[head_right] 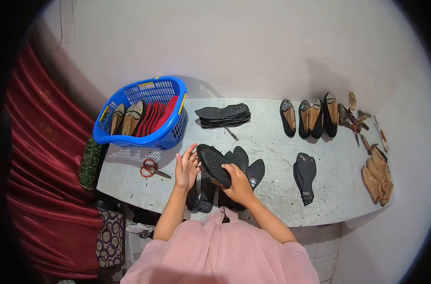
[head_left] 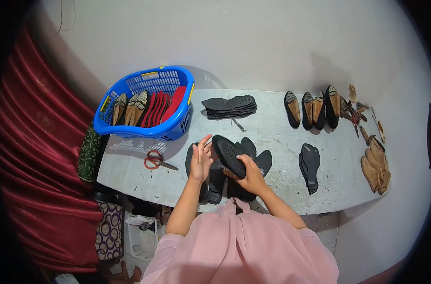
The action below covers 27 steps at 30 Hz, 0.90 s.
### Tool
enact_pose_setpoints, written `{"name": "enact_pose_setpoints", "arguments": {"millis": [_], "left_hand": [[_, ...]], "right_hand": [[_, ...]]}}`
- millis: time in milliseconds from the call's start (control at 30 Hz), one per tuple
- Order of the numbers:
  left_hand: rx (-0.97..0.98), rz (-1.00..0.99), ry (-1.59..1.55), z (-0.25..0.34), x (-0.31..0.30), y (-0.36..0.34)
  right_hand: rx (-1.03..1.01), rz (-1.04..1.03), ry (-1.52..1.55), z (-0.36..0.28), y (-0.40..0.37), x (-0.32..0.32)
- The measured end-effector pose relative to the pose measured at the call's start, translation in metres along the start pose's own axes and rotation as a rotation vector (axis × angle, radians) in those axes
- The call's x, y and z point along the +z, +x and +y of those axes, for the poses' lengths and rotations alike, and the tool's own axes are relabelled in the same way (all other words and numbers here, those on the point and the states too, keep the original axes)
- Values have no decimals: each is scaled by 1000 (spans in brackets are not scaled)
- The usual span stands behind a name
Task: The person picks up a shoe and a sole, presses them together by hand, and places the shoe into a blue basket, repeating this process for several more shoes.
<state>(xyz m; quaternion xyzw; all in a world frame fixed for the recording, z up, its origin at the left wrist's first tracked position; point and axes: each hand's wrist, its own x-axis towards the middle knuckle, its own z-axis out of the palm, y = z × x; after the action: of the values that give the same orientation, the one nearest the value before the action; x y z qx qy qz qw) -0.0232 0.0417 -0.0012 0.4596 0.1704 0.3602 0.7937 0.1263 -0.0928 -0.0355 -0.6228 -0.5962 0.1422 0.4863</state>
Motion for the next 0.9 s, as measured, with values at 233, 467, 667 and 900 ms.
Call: {"name": "enact_pose_setpoints", "arguments": {"millis": [233,467,667,900], "left_hand": [[147,229,227,-25,5,-15],[303,535,421,-45,2,-17],[285,514,169,-51,-7,-15],[282,549,266,-41,11,-22]], "right_hand": [[-13,-47,-329,-8,-13,27],[0,-71,-319,-13,-10,30],[61,-16,-444,-17,-14,39],[-23,-79,-539,-20,-10,39]]}}
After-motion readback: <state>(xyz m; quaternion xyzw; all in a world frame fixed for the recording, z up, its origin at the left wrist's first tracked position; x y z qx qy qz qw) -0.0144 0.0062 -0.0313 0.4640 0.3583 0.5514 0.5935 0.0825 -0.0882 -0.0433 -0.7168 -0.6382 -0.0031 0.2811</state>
